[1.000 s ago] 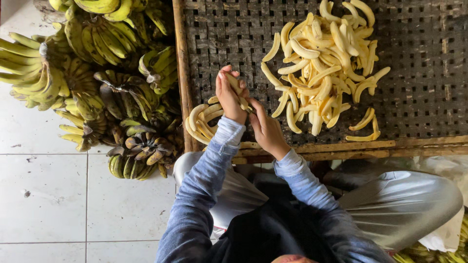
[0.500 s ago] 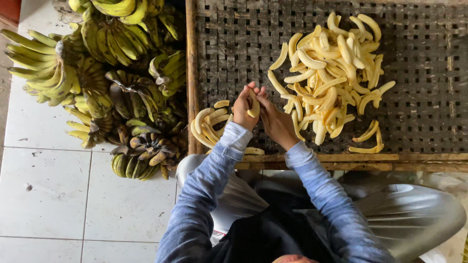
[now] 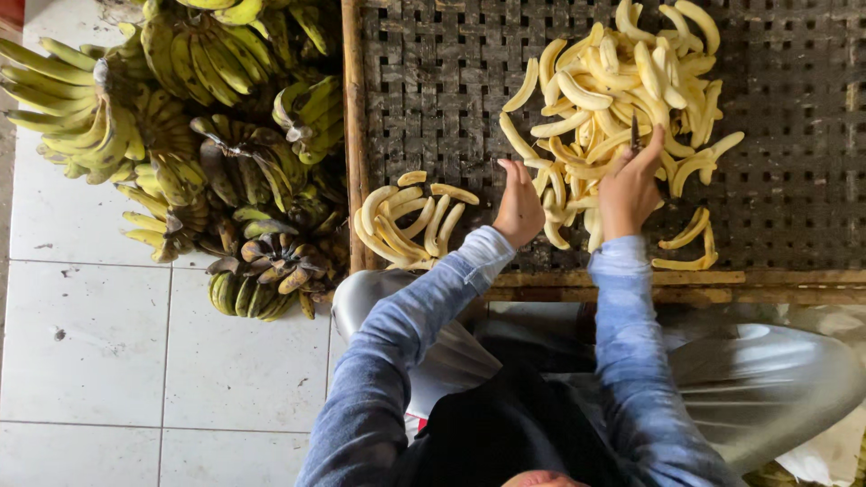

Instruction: The person sits at a woven bamboo tray and peels small bananas one at a time, using a small knife to trim the peel and pulling the peel off by hand. Peeled bananas are placed in a pile on the tray and discarded peels are set aside at the edge.

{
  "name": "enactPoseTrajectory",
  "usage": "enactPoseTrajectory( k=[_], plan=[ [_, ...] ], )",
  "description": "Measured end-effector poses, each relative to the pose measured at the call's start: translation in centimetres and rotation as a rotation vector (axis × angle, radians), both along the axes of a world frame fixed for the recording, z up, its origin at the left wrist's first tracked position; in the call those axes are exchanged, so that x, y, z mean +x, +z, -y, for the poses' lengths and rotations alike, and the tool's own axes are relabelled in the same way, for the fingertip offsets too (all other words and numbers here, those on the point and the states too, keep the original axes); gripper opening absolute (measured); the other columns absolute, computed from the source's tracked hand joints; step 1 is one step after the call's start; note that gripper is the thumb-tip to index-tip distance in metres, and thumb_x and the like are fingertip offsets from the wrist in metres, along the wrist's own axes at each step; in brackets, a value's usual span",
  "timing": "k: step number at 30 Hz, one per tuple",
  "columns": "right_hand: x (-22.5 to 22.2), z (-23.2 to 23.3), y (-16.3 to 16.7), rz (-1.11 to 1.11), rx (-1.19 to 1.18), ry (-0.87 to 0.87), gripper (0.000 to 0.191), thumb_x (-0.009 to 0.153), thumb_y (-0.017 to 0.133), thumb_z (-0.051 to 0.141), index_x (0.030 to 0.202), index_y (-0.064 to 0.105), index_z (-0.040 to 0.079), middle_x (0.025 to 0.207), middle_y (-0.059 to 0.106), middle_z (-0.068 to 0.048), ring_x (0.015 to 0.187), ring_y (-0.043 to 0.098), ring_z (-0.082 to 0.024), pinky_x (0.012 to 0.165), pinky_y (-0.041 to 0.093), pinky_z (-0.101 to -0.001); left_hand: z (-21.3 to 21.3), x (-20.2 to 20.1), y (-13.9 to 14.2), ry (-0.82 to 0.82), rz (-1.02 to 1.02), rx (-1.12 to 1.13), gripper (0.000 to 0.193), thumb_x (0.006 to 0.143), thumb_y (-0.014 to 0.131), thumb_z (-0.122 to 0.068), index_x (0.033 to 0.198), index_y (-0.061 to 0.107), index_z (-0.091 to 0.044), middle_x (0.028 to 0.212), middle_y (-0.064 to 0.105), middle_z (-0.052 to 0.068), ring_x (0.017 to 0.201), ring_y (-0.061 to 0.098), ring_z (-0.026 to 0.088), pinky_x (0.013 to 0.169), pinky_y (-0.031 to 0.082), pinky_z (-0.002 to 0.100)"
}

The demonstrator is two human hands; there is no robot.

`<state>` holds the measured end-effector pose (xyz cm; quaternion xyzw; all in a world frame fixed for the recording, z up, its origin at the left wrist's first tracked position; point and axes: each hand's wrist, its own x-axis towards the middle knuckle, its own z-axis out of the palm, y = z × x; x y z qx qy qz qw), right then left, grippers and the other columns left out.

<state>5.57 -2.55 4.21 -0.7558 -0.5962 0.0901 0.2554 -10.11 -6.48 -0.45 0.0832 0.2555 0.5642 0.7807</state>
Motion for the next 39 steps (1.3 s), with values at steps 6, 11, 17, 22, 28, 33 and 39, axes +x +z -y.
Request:
enactPoseTrajectory(
  k=[6,11,17,22,28,33,39],
  plan=[
    [-9.6,4.7,-6.1,-0.272,0.061,0.664,0.025,0.101,0.071,0.021,0.117,0.065,0.003,0.113,0.07,-0.014,0.091,0.071,-0.025,0.076,0.06,-0.0369,-2.9,-8.9,-0.5,0.137,-0.466,0.042,0.072,0.101,0.051,-0.039,0.157,0.033,0.003,0.161,0.034,0.026,0.147,0.033,0.043,0.121,0.03,0.053],
    [-15.7,6.4,-7.9,-0.358,-0.026,0.712,0.03,0.09,0.081,0.027,0.097,0.069,0.0,0.089,0.071,-0.017,0.078,0.07,-0.034,0.068,0.054,-0.0438,-2.5,-19.3,-0.3,0.642,-0.464,-0.169,0.028,0.101,0.059,-0.021,0.127,0.061,-0.011,0.129,0.066,0.004,0.119,0.06,0.017,0.095,0.046,0.032],
    [-17.7,8.1,-7.5,-0.504,-0.067,0.548,0.049,0.081,0.086,0.03,0.104,0.058,-0.003,0.089,0.068,-0.02,0.072,0.071,-0.034,0.063,0.055,-0.0422,-0.7,-20.2,-0.1,0.519,-0.421,-0.125,0.021,0.101,0.057,-0.021,0.119,0.064,-0.013,0.113,0.072,0.001,0.104,0.067,0.015,0.084,0.049,0.029],
    [-18.4,9.0,-6.8,-0.583,-0.159,0.551,0.037,0.088,0.081,0.026,0.105,0.06,0.001,0.089,0.072,-0.022,0.077,0.072,-0.039,0.067,0.056,-0.0435,-2.0,-17.6,-0.8,0.328,-0.647,0.14,0.012,0.107,0.066,-0.015,0.113,0.066,-0.005,0.106,0.071,0.005,0.09,0.061,0.012,0.072,0.044,0.025],
    [-20.2,10.0,-7.4,-0.55,0.018,0.573,0.052,0.084,0.084,0.022,0.115,0.051,-0.003,0.091,0.069,-0.024,0.084,0.068,-0.041,0.061,0.055,-0.0438,-3.2,-16.6,-0.8,0.368,-0.582,0.137,0.017,0.104,0.062,-0.018,0.114,0.064,-0.004,0.107,0.072,0.007,0.099,0.069,0.015,0.093,0.055,0.029],
    [-18.2,7.7,-5.4,-0.768,-0.119,0.422,0.035,0.092,0.08,0.026,0.106,0.058,0.003,0.08,0.069,-0.008,0.057,0.063,-0.014,0.049,0.051,-0.0302,-3.0,-16.3,0.9,0.318,-0.868,0.385,0.026,0.108,0.059,-0.023,0.123,0.06,-0.002,0.117,0.07,0.01,0.107,0.068,0.015,0.099,0.057,0.032],
    [-13.4,4.0,3.4,-0.966,-0.029,0.514,0.029,0.107,0.063,0.016,0.131,0.066,0.001,0.075,0.06,0.002,0.052,0.047,-0.002,0.045,0.036,-0.0209,-0.1,-13.2,3.5,-0.194,-0.514,0.471,0.041,0.11,0.046,-0.034,0.14,0.049,-0.008,0.105,0.067,0.009,0.085,0.068,0.017,0.079,0.058,0.031]
  ],
)
